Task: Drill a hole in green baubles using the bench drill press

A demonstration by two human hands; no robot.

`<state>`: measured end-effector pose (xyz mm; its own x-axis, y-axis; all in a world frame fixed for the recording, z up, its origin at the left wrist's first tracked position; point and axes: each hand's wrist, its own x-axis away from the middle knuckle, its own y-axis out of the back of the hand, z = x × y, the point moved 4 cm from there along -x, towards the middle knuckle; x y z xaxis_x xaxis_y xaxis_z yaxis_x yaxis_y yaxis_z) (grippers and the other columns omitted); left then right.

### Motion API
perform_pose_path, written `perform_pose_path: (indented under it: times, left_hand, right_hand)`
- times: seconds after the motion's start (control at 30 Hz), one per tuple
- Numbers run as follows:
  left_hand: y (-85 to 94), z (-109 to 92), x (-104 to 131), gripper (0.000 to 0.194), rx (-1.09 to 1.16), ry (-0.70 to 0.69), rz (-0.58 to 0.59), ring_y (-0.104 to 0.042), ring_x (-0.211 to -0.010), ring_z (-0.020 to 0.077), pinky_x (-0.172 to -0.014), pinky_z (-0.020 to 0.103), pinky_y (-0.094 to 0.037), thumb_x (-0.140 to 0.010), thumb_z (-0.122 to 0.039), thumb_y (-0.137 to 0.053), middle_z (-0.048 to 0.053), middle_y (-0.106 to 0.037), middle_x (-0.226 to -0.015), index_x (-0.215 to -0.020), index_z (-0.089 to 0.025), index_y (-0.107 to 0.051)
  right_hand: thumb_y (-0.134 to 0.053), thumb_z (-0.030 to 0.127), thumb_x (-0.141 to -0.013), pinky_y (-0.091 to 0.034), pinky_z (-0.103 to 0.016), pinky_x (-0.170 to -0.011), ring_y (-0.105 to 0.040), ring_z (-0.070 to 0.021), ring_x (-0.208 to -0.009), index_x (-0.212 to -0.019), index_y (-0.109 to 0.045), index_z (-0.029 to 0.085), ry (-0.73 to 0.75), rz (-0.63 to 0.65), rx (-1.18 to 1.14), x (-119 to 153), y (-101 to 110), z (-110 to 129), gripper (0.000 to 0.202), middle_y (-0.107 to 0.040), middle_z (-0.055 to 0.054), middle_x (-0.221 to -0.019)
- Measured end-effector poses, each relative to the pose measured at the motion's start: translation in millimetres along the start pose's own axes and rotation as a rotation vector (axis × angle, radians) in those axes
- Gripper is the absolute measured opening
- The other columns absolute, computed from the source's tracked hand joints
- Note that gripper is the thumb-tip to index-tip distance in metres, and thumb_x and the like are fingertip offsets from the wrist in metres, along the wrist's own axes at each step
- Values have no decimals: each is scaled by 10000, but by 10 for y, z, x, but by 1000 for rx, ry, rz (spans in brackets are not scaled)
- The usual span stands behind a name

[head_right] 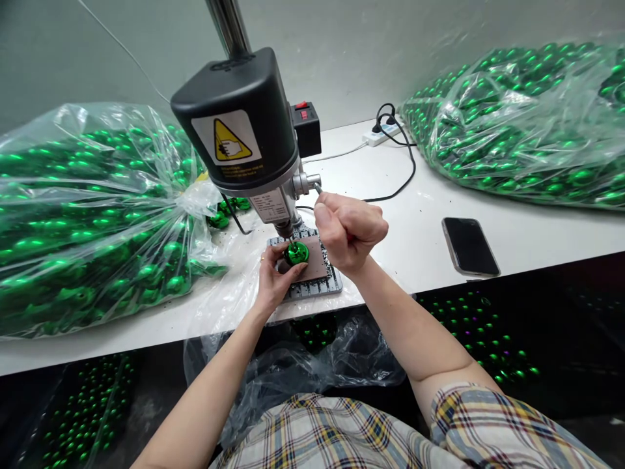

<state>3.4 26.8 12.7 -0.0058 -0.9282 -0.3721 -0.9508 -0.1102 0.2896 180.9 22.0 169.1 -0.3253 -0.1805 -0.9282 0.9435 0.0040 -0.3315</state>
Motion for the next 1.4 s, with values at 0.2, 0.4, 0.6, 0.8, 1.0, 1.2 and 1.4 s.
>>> perform_pose_path:
  times: [0.2,0.4,0.6,0.8,1.0,1.2,1.4]
  left_hand:
    - [-5,35,3,467,9,-5,-10,-649,-1156,276,-1051,451,-501,-762,-333,-875,82,-683,-1228,-1168,-239,-663]
    - [4,28,10,455,-9,-4,-9,-641,-1154,276,-1034,449,-505,-777,-352,-866,84,-683,-1199,-1169,-242,-662]
    - [7,-9,16,436,14,5,-51,-648,-1143,262,-1001,429,-516,-757,-324,-870,83,-678,-1183,-1121,-235,-648]
    - [219,-578,502,367,-189,-119,127,-648,-1065,260,-909,401,-521,-786,-303,-831,80,-680,-1111,-1068,-224,-609]
    - [724,-607,503,375,-318,-123,345,-656,-1034,276,-898,407,-538,-886,-500,-738,92,-724,-1104,-1157,-254,-653]
    - [1358,105,-995,221,-691,152,-60,-611,-1171,372,-1094,555,-419,-907,-191,-561,196,-697,-1166,-1087,-177,-688]
    - [1378,417,-1615,196,-795,386,20,-570,-1244,456,-1077,615,-401,-739,-100,-662,256,-673,-1184,-931,-141,-668]
  right_hand:
    - [-559,49,-878,-267,-270,-454,-220,-47,-429,-578,-168,181,67,14,-26,69,34,-40,510,-196,69,-499]
    - [-551,59,-881,-311,-271,-464,-240,-48,-438,-586,-189,180,72,23,-24,108,13,0,482,-247,64,-499]
    - [-619,212,-932,-215,-260,-398,-280,-44,-379,-534,-320,189,-234,-193,9,-371,-186,-25,498,-283,68,-461]
    - [-662,309,-919,-239,-262,-383,-303,-50,-371,-554,-365,219,-424,-181,28,-674,-297,-107,479,-330,79,-453]
    - [-716,258,-866,-249,-280,-339,-327,-68,-360,-542,-414,225,-400,-201,-38,-641,-269,-93,445,-345,65,-452]
    - [-702,252,-884,-242,-281,-333,-309,-70,-364,-538,-405,222,-405,-221,-28,-634,-269,-99,457,-346,50,-452]
    - [-737,308,-876,-264,-281,-349,-341,-72,-370,-550,-418,217,-408,-194,-22,-629,-264,-93,465,-367,52,-455]
